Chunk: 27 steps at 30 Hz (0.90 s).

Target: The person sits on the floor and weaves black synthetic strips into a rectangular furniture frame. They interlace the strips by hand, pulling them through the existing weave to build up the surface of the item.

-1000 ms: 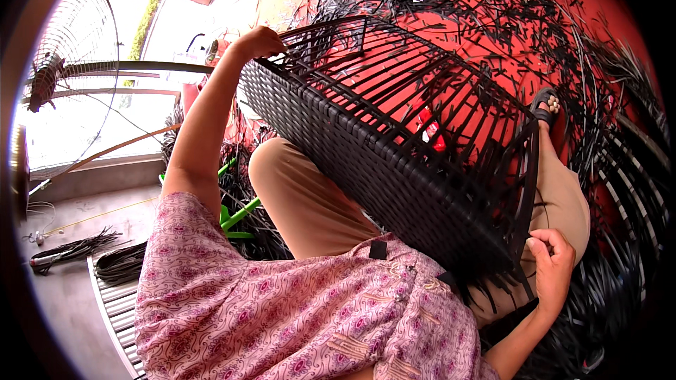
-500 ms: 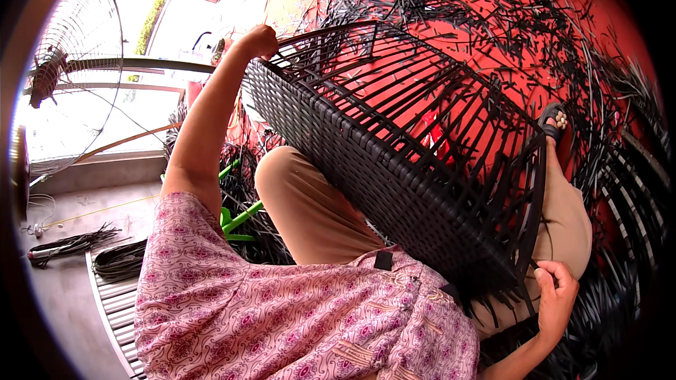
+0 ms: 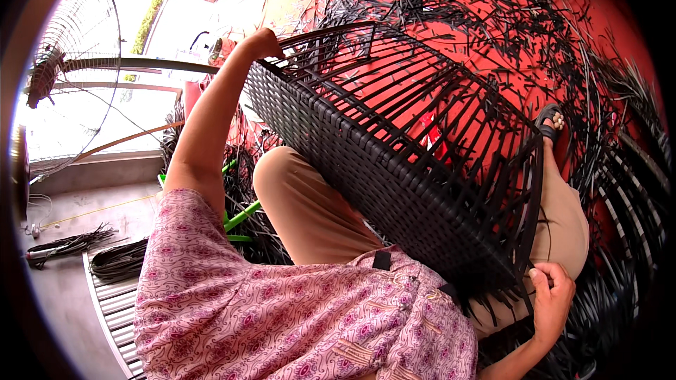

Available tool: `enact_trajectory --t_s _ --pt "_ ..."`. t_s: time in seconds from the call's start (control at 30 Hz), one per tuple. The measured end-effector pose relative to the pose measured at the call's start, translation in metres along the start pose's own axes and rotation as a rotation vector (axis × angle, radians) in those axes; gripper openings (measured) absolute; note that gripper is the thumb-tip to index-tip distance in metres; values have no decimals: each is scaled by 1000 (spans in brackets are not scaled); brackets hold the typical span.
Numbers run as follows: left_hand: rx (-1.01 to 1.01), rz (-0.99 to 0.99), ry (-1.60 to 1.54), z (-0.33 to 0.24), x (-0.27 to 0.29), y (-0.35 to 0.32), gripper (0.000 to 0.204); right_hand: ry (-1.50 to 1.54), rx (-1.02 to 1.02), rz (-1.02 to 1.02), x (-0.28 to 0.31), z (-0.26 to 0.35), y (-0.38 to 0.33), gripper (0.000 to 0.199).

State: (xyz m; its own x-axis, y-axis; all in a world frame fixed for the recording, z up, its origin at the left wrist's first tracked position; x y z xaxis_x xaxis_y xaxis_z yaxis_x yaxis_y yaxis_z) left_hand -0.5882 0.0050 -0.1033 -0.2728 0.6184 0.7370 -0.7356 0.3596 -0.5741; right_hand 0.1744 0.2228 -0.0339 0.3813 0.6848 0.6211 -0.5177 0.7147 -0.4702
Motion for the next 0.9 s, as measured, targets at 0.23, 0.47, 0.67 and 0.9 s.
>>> enact_trajectory --t_s 0.23,0.47,0.67,0.9 --pt "-425 -83 51 15 10 14 2 89 -15 4 -9 -14 4 12" --pt "-791 -348 500 11 7 11 12 106 -29 41 -7 -25 4 13" --pt "54 -364 -65 26 44 7 12 150 -76 6 -6 -28 -5 12" --pt "-457 -245 700 8 -2 28 18 141 -46 31 -8 -27 1 12"
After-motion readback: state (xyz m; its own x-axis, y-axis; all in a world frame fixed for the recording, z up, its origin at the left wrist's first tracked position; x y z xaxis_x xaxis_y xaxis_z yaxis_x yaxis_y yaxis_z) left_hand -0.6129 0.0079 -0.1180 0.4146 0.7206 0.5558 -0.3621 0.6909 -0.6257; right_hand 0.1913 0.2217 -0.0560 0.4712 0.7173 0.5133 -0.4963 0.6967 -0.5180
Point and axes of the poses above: each hand's wrist, its own y-axis towards the middle knuckle, its own x-axis out of the back of the hand, z = x × y, the point moved 10 cm from there along y, towards the middle knuckle, and after that the axes turned 5 degrees about z, right-handed, at the moved point
